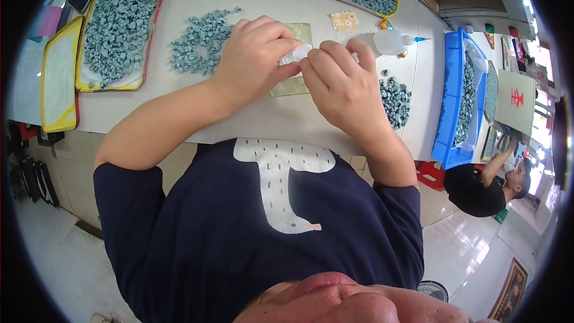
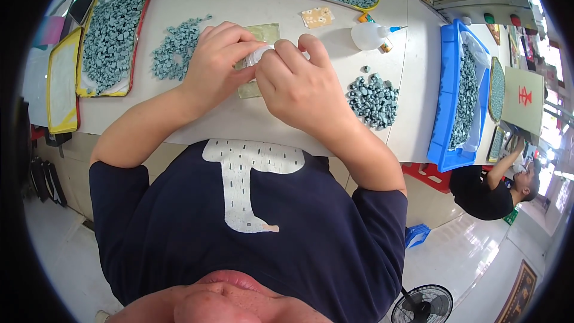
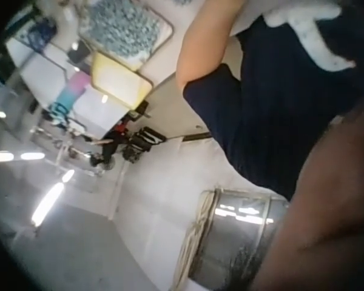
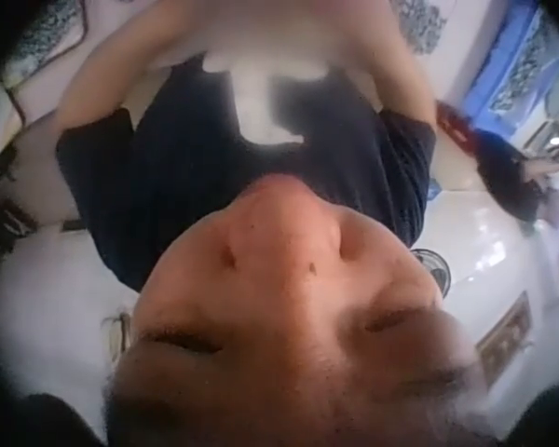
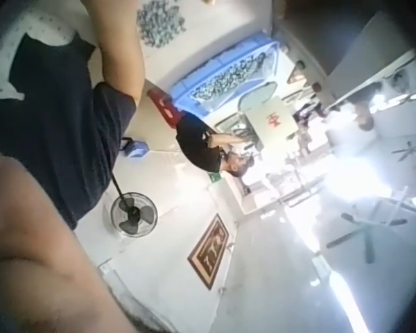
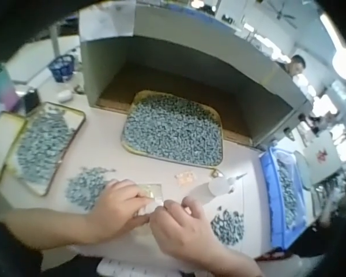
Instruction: Gluing small green plastic components onto base parts at a factory workstation.
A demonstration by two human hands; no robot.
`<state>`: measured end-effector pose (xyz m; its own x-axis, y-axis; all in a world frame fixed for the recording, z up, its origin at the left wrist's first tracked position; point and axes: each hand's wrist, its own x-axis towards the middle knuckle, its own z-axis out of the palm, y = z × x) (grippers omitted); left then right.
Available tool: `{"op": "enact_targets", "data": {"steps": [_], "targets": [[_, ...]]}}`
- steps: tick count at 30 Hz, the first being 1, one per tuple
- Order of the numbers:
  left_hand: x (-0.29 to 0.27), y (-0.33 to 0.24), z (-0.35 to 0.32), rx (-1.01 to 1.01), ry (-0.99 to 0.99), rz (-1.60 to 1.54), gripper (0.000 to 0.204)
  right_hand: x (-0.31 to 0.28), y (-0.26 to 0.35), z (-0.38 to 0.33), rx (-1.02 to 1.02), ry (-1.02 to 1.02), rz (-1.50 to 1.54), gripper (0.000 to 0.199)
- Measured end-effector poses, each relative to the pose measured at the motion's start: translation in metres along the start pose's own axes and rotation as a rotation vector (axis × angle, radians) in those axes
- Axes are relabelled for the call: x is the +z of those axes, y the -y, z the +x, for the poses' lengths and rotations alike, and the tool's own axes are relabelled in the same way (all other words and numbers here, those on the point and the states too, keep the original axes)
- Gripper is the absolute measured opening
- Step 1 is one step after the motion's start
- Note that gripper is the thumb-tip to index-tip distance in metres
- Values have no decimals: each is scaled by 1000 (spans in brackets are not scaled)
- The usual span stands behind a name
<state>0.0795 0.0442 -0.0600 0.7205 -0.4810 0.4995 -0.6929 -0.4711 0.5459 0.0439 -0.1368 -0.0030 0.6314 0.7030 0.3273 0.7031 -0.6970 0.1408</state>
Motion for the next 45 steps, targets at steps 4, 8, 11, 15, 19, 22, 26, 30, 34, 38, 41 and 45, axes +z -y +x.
{"op": "enact_targets", "data": {"steps": [4,8,11,15,19,22,26,30,34,38,41,45], "targets": [[0,-1,1,-4,-4,-7,32,4,-8,1,34,-52,74,16],[-1,0,1,-16,0,-8,32,10,-13,2,70,-94,175,21],[-1,0,2,-24,4,-7,32,12,-13,4,108,-149,218,23],[0,-1,3,-34,11,-7,32,9,-19,6,135,-219,218,23],[0,-3,4,-39,18,-5,32,8,-19,4,171,-232,235,22],[0,-6,5,-31,12,-2,31,8,-21,3,188,-241,236,22],[0,-9,8,-34,19,0,31,9,-24,0,228,-263,268,22],[1,-10,9,-20,0,-6,30,10,-24,0,264,-281,297,21],[0,-10,9,-23,-2,-4,30,8,-25,2,300,-322,304,21],[-2,-9,6,-39,10,-10,30,-9,-34,6,382,-418,296,18],[-4,-11,8,-33,33,-6,33,-14,-31,2,549,-405,516,14],[-7,-19,15,-24,-72,-41,32,-22,-25,-3,866,-253,1169,8]]}}
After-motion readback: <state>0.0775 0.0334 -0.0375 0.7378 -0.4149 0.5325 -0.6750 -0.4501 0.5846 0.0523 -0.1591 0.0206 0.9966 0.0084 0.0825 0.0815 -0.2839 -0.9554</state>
